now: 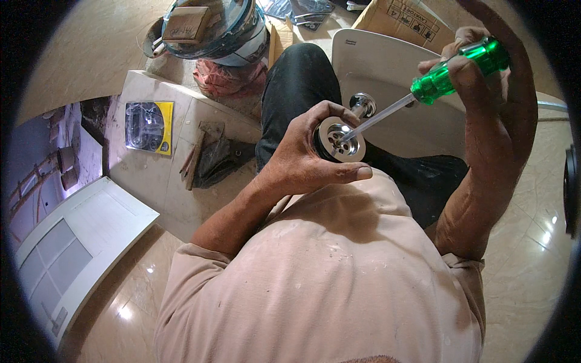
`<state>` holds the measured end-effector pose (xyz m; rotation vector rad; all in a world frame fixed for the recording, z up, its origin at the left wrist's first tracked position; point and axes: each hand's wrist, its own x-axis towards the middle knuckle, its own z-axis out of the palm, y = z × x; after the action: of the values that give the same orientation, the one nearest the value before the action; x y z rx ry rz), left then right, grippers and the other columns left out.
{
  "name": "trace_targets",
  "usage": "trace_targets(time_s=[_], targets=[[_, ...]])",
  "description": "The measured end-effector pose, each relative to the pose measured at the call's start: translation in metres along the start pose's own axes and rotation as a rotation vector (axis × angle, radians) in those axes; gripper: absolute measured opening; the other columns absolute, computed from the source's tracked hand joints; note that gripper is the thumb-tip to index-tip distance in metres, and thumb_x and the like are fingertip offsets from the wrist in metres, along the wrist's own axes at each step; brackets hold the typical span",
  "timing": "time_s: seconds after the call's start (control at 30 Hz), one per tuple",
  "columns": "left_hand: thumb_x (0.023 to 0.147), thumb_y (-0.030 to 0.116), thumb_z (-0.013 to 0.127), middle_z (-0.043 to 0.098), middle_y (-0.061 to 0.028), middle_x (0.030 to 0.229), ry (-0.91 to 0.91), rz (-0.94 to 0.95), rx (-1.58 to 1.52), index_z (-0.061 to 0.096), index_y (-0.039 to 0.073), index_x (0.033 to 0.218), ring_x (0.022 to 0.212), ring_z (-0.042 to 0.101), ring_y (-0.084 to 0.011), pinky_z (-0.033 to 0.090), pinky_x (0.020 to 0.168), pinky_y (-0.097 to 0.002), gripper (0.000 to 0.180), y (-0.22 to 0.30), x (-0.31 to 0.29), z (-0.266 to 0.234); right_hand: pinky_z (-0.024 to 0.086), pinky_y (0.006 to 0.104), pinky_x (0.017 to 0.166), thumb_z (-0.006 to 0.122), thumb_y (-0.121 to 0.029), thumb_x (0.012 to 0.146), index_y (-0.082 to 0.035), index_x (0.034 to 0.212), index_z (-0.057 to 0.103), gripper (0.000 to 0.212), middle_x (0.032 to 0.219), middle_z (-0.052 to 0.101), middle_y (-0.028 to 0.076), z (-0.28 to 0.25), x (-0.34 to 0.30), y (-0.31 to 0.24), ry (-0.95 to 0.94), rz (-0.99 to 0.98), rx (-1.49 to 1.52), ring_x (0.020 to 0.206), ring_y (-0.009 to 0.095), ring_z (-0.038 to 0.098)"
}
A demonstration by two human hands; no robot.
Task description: The person assembles a sink drain by hand and using a screwdriver, inserting and tightening a central screw into the drain assembly.
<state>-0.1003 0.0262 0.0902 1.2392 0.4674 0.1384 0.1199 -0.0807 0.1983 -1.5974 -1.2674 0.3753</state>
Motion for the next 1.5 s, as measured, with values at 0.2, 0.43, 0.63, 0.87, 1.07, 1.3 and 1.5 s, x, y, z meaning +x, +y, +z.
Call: trace_targets(time_s=[0.2, 0.43, 0.63, 0.87, 1.07, 1.3, 1.5], targets=[[0.064, 0.024, 0.101, 0.067, -0.0037, 0.107, 0.009, -0.028, -0.024, 0.056, 0.004, 0.127, 0.100, 0.064, -0.0110, 0.053, 0.093, -0.0276, 0.080, -0.002, -0.003, 0.005, 0.060, 0.0439, 0.092, 0.068, -0.017, 0.100, 0.002, 0.148, 0.049, 0.055, 0.121, 0.070, 0.023, 0.001, 0.000, 0.005, 0.008, -0.094, 0.201, 0.103, 0.031, 0.074], [0.066, 0.023, 0.101, 0.070, -0.0063, 0.104, 0.018, 0.001, 0.031, 0.055, 0.003, 0.127, 0.096, 0.071, -0.0155, 0.059, 0.088, -0.0307, 0.079, -0.006, 0.001, 0.004, 0.058, 0.0431, 0.095, 0.065, -0.013, 0.100, 0.003, 0.148, 0.048, 0.053, 0.121, 0.071, 0.023, 0.005, -0.003, 0.005, 0.041, -0.010, 0.239, 0.107, 0.030, 0.072], [0.067, 0.022, 0.100, 0.071, -0.0052, 0.103, 0.026, 0.009, -0.003, 0.058, 0.003, 0.125, 0.094, 0.070, -0.0125, 0.058, 0.087, -0.0291, 0.074, -0.006, 0.003, 0.005, 0.058, 0.0447, 0.096, 0.063, -0.010, 0.102, 0.004, 0.148, 0.048, 0.050, 0.121, 0.070, 0.023, 0.004, -0.005, 0.005, 0.068, 0.018, 0.157, 0.106, 0.032, 0.072], [0.066, 0.023, 0.101, 0.069, -0.0006, 0.103, 0.011, 0.006, 0.027, 0.060, 0.005, 0.124, 0.095, 0.065, -0.0076, 0.054, 0.087, -0.0248, 0.074, -0.004, 0.001, 0.005, 0.060, 0.0466, 0.095, 0.065, -0.017, 0.102, 0.003, 0.150, 0.045, 0.056, 0.121, 0.069, 0.024, 0.005, -0.005, 0.002, 0.067, -0.018, 0.193, 0.102, 0.030, 0.073], [0.065, 0.032, 0.101, 0.065, -0.0102, 0.111, 0.007, -0.027, 0.000, 0.062, 0.002, 0.120, 0.106, 0.066, -0.0190, 0.056, 0.096, -0.0323, 0.074, 0.000, -0.001, 0.004, 0.062, 0.0469, 0.091, 0.067, -0.026, 0.101, -0.003, 0.154, 0.044, 0.062, 0.115, 0.070, 0.023, 0.008, -0.008, 0.004, 0.123, -0.017, 0.122, 0.099, 0.030, 0.073], [0.065, 0.031, 0.102, 0.064, -0.0104, 0.113, 0.004, -0.024, 0.016, 0.063, 0.003, 0.119, 0.107, 0.066, -0.0197, 0.055, 0.098, -0.0334, 0.073, 0.004, -0.001, 0.004, 0.062, 0.0442, 0.086, 0.065, -0.018, 0.101, -0.003, 0.154, 0.042, 0.060, 0.116, 0.069, 0.025, 0.006, -0.006, 0.009, 0.086, -0.051, 0.262, 0.099, 0.031, 0.075], [0.064, 0.028, 0.102, 0.066, -0.0072, 0.110, 0.002, 0.021, 0.022, 0.063, 0.003, 0.120, 0.103, 0.065, -0.0151, 0.054, 0.094, -0.0304, 0.072, -0.001, -0.001, 0.005, 0.061, 0.0448, 0.090, 0.064, -0.013, 0.101, 0.003, 0.152, 0.041, 0.058, 0.122, 0.068, 0.024, 0.005, -0.004, 0.004, 0.015, -0.065, 0.196, 0.105, 0.034, 0.074]])
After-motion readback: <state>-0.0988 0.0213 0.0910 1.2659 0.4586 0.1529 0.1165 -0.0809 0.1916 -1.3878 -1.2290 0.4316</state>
